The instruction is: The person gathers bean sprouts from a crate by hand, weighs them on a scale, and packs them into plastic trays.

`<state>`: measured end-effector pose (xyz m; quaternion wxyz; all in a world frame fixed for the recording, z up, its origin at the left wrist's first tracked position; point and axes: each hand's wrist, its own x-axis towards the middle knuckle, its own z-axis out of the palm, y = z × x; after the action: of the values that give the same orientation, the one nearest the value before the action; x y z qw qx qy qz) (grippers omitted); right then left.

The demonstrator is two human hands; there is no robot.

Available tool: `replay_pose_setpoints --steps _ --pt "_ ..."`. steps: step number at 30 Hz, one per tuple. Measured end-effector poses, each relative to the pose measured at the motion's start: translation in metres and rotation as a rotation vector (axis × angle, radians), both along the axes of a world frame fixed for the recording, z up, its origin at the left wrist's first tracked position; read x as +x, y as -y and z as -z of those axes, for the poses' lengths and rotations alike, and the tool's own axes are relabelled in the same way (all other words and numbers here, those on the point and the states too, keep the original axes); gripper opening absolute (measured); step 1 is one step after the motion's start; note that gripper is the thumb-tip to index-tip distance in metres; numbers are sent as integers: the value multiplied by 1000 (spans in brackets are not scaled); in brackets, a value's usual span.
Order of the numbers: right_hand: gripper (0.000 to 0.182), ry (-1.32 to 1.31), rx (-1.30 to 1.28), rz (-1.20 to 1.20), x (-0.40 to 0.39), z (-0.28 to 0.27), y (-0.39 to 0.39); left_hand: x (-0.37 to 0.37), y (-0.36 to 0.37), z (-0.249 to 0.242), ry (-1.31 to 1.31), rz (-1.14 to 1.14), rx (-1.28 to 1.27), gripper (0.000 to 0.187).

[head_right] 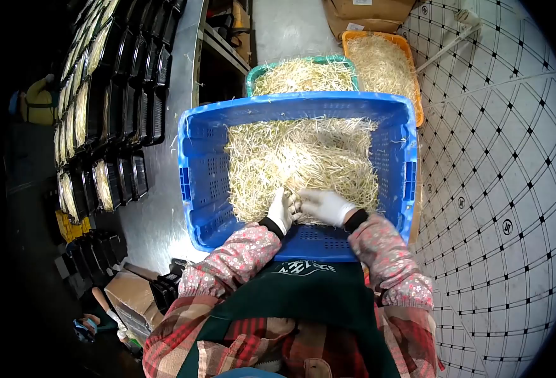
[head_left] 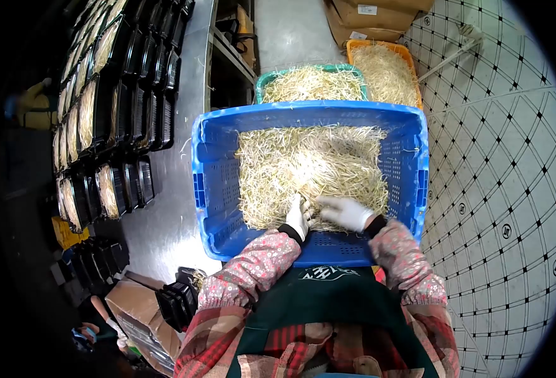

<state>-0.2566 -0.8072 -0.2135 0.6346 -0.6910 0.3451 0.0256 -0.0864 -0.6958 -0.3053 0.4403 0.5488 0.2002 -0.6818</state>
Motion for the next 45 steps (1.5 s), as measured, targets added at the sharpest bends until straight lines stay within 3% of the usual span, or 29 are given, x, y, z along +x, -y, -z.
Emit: replay_pose_setpoints --steps 2,3,5,7,8,9,11,13,15,17,19,21,22,23,24,25,27,29,31,33,34,35,36,37,38,39,41,43,45 --pt "44 -76 -77 166 -10 10 43 -5 5 -13 89 95 -26 89" --pt "42 -198 -178 285 -9 12 59 -8 3 9 122 97 -1 84" --pt "48 -246 -605 247 0 28 77 -23 23 -8 328 182 32 77" --pt "60 -354 -882 173 18 67 67 -47 46 22 412 -49 -45 58" --pt "63 -389 -870 66 24 66 62 -60 66 30 388 -147 102 52" --pt "58 -362 -904 52 27 61 55 -67 72 76 337 -39 115 53" --pt "48 -268 -924 232 16 84 49 -93 102 49 131 -222 1 60" --pt "40 -375 -870 191 -3 78 69 -105 115 33 103 -186 -138 62" --pt "38 -375 -675 301 -13 38 79 -96 123 -30 294 47 -8 56" --pt "38 -180 -590 374 -11 -4 80 -75 111 -76 81 -115 -320 54" --pt "41 -129 -491 375 5 -20 73 -36 94 -119 44 -102 -433 51" --pt "47 206 -209 516 37 -18 56 7 72 -112 26 -26 -539 42" --pt "49 280 -157 519 56 3 48 30 60 -78 187 69 -573 35" --pt "52 353 -104 519 76 29 38 51 59 -93 -65 -10 -445 41" --pt "54 294 49 469 89 44 28 68 51 -52 -10 -38 -401 41" --pt "55 242 194 421 101 48 28 74 51 -60 -7 -28 -409 41" --pt "57 316 209 443 109 55 34 85 41 -73 191 -97 -448 42" --pt "60 358 256 454 106 68 20 109 30 -68 67 31 -460 39" --pt "63 114 348 468 105 93 37 126 28 -34 99 58 -461 39" --pt "68 197 345 613 96 68 44 143 20 2 425 127 -558 36" --pt "69 163 333 722 93 46 45 156 21 -21 541 471 -613 32" --pt "74 163 428 702 86 62 49 164 1 18 582 367 -638 29" --pt "71 71 223 694 76 87 46 173 -13 48 752 451 -598 27" --pt "69 -15 8 686 78 87 50 175 -3 33 928 531 -565 26" --pt "73 188 245 662 67 86 53 177 1 19 760 528 -434 26" --pt "69 38 2 722 61 102 49 177 -6 22 747 532 -422 26" --pt "68 103 244 669 61 86 47 186 -7 38 801 636 -455 26" --pt "62 -25 -160 740 67 96 39 183 -5 36 719 554 -469 22" --pt "69 181 167 749 58 102 39 177 -1 20 484 328 -437 20"
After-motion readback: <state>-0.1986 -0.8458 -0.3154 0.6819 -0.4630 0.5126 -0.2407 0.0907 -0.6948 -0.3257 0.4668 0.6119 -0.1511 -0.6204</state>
